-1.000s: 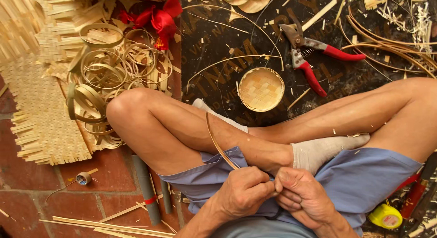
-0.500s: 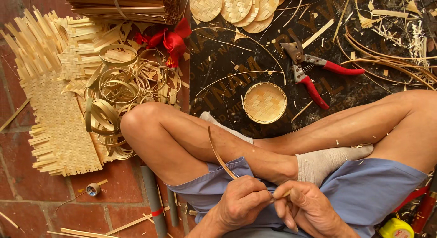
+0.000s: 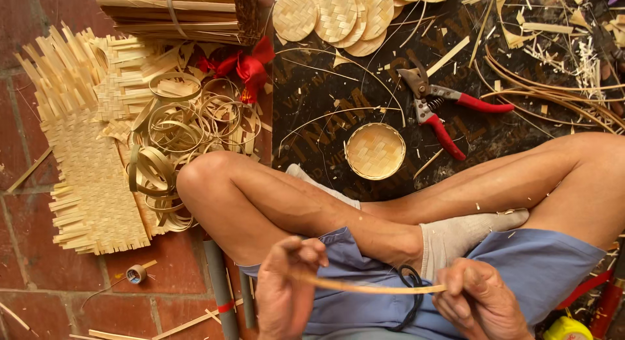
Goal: The person sits on the floor weaving bamboo strips into a small round basket, tucking and tightening strips by hand and trimming them with pliers. They fit a woven circular base into the rim, shape the basket over a metal tube, and measure it with a tape measure.
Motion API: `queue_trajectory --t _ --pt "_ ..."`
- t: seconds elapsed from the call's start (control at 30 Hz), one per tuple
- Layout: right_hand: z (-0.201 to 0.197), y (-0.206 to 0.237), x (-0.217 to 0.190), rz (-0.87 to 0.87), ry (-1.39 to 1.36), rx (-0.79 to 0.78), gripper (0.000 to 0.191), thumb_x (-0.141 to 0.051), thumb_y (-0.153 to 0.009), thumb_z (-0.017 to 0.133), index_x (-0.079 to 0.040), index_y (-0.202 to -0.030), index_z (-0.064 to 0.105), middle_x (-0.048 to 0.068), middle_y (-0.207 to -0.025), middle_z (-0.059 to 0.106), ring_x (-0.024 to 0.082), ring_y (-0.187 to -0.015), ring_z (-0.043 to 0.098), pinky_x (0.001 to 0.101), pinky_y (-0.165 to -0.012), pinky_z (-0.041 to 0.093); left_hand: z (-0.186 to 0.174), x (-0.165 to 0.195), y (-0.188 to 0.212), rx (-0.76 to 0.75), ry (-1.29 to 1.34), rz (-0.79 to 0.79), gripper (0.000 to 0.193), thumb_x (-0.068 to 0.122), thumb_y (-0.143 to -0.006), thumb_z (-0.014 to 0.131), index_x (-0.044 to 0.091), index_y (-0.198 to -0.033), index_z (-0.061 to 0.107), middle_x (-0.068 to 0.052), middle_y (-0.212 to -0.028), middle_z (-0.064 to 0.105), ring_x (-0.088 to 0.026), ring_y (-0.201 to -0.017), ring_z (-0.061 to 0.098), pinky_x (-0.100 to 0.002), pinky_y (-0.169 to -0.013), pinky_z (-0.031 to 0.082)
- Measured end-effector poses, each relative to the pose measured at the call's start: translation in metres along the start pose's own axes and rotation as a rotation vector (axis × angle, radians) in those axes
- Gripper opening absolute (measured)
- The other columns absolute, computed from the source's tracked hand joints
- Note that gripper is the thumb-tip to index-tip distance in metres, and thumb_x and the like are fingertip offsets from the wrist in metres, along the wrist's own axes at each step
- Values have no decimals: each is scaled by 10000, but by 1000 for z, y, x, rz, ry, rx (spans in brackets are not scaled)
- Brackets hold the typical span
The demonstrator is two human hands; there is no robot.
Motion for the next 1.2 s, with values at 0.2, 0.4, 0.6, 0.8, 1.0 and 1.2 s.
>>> queue_trajectory --t 0.2,0.4,0.6,0.8,1.0,1.2 --pt "3 7 -4 79 42 -105 362 -277 -1055 601 43 -891 646 115 -659 534 176 -491 423 315 -431 326 29 18 -2 -337 149 26 299 335 -1115 562 60 -1103 680 -45 -842 561 -228 -941 540 -356 -788 469" --pt "-7 2 -8 138 376 -143 437 -347 -1037 633 72 -922 682 108 -749 532 128 -549 449 271 -456 324 37 29 -22 -470 120 -98 287 338 -1063 622 58 -1098 674 -80 -741 540 -234 -802 545 -317 -622 461" --pt "1 -25 -53 110 533 -90 321 -235 -985 680 24 -797 681 178 -737 573 204 -524 529 319 -418 384 78 15 -30 -638 -24 -228 186 216 -1036 682 40 -984 711 -113 -810 602 -261 -833 595 -419 -656 547" --pt "70 -62 -67 -108 1830 -379 231 -207 -827 773 -50 -720 642 60 -669 542 220 -600 570 375 -550 459 122 38 -35 -999 -1060 202 99 121 -984 755 32 -1014 722 -69 -862 652 -211 -816 649 -340 -759 531" --pt "137 -79 -80 -164 1430 -577 143 -183 -889 773 -68 -957 720 41 -885 721 172 -774 725 315 -677 557 144 51 -48 -991 -1083 300 149 70 -928 792 2 -1041 720 -79 -892 672 -220 -854 668 -342 -786 547" --pt "130 -69 -104 36 647 -528 241 -148 -951 694 58 -1040 780 216 -941 747 266 -787 733 402 -674 603 117 53 -58 -742 -301 -217 122 85 -912 762 -24 -963 745 -98 -912 714 -243 -901 684 -406 -807 576"
Point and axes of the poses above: each hand's wrist, its own y-axis away from the middle knuckle, its own z-axis out of the palm, x = y × z, the point moved 8 cm from there along -y, towards the middle knuckle
